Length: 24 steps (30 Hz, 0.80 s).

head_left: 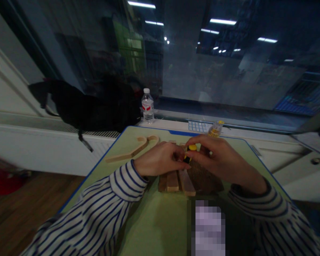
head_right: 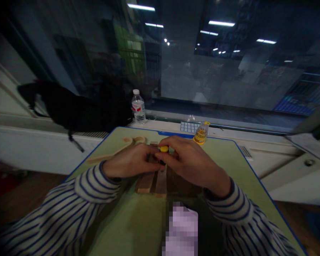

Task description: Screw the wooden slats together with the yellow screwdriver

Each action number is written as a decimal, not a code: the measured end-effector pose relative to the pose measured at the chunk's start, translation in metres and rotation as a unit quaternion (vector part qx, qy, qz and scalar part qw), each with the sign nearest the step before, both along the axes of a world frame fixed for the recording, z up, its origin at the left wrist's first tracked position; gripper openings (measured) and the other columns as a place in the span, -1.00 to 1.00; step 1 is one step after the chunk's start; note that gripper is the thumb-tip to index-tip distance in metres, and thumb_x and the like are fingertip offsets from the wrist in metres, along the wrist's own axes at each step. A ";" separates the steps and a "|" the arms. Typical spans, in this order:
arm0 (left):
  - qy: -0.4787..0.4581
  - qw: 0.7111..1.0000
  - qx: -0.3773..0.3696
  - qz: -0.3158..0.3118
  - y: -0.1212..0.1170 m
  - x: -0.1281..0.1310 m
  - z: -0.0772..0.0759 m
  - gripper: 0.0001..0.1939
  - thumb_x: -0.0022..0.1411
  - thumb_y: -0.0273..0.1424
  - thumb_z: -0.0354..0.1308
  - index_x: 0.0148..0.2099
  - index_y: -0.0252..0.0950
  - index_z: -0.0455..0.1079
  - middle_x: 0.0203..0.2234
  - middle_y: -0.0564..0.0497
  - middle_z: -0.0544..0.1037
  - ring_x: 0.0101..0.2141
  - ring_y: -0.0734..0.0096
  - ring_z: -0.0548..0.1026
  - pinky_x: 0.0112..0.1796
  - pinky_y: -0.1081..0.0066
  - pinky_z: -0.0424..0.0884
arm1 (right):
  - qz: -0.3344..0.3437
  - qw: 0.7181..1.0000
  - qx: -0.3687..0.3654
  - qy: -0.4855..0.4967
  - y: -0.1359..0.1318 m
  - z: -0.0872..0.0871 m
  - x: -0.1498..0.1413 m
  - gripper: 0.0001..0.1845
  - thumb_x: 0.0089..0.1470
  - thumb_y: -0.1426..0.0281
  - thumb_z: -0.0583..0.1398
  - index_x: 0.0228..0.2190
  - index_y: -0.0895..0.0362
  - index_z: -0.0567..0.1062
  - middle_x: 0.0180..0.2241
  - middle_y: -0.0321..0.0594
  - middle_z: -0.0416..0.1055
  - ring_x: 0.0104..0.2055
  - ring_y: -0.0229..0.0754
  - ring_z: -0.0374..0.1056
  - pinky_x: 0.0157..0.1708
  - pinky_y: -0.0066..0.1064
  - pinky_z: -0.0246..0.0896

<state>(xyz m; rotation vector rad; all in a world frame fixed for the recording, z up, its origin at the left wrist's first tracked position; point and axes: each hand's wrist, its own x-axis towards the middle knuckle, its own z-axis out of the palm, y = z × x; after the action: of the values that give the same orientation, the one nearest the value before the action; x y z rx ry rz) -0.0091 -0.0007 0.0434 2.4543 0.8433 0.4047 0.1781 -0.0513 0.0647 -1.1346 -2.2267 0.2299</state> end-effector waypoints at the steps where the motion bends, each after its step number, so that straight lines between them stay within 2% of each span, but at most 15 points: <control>1: 0.002 1.000 0.004 0.004 0.000 0.000 0.000 -0.73 0.14 -0.22 0.17 -0.22 -0.30 0.51 -0.43 0.02 0.54 -0.42 0.42 0.44 -0.43 0.47 0.20 | 0.000 1.000 -0.001 0.001 0.000 0.000 0.000 -0.82 0.14 0.28 0.16 -0.22 0.06 0.45 -0.32 -0.29 0.47 -0.40 -0.30 0.36 -0.41 -0.46 0.22; 7: 0.002 1.000 0.006 0.000 0.002 -0.001 -0.002 -0.74 0.17 -0.21 0.15 -0.27 -0.30 0.50 -0.45 0.05 0.53 -0.45 0.46 0.42 -0.45 0.48 0.18 | -0.003 1.000 -0.007 0.002 -0.002 0.000 0.000 -0.73 0.15 0.29 0.14 -0.11 0.06 0.43 -0.23 -0.24 0.48 -0.36 -0.29 0.40 -0.40 -0.46 0.26; 10: -0.004 1.000 0.011 -0.001 0.003 -0.002 -0.004 -0.75 0.17 -0.22 0.15 -0.29 -0.31 0.49 -0.44 0.04 0.52 -0.45 0.46 0.42 -0.44 0.48 0.18 | -0.014 1.000 -0.006 -0.004 -0.003 -0.001 0.001 -0.66 0.16 0.35 0.12 -0.02 0.07 0.39 -0.13 -0.20 0.48 -0.27 -0.25 0.42 -0.34 -0.43 0.30; 13: -0.001 1.000 0.011 -0.004 0.004 -0.003 -0.005 -0.74 0.17 -0.22 0.15 -0.31 -0.33 0.49 -0.44 0.02 0.52 -0.45 0.46 0.42 -0.44 0.48 0.19 | -0.009 1.000 0.000 -0.014 -0.003 -0.001 0.002 -0.66 0.16 0.44 0.10 -0.01 0.06 0.40 -0.08 -0.23 0.47 -0.19 -0.24 0.41 -0.29 -0.42 0.30; 18: 0.003 1.000 0.006 -0.007 0.004 -0.003 -0.005 -0.75 0.18 -0.24 0.15 -0.30 -0.33 0.50 -0.45 0.02 0.53 -0.45 0.46 0.42 -0.42 0.47 0.21 | 0.018 1.000 -0.004 -0.012 -0.003 0.001 0.001 -0.70 0.15 0.46 0.10 -0.07 0.05 0.44 -0.13 -0.26 0.50 -0.19 -0.24 0.41 -0.29 -0.43 0.30; 24: -0.008 1.000 -0.004 -0.028 0.004 -0.004 -0.004 -0.80 0.18 -0.31 0.15 -0.33 -0.35 0.50 -0.51 0.05 0.50 -0.47 0.49 0.40 -0.42 0.48 0.21 | 0.005 1.000 -0.014 -0.012 -0.002 0.001 0.000 -0.74 0.16 0.42 0.12 -0.10 0.04 0.44 -0.21 -0.29 0.50 -0.29 -0.28 0.40 -0.32 -0.45 0.27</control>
<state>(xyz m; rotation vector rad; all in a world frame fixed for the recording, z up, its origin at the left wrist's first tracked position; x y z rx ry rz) -0.0130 0.0030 0.0399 2.4572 0.7670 0.4003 0.1779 -0.0529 0.0656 -1.1464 -2.2580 0.2540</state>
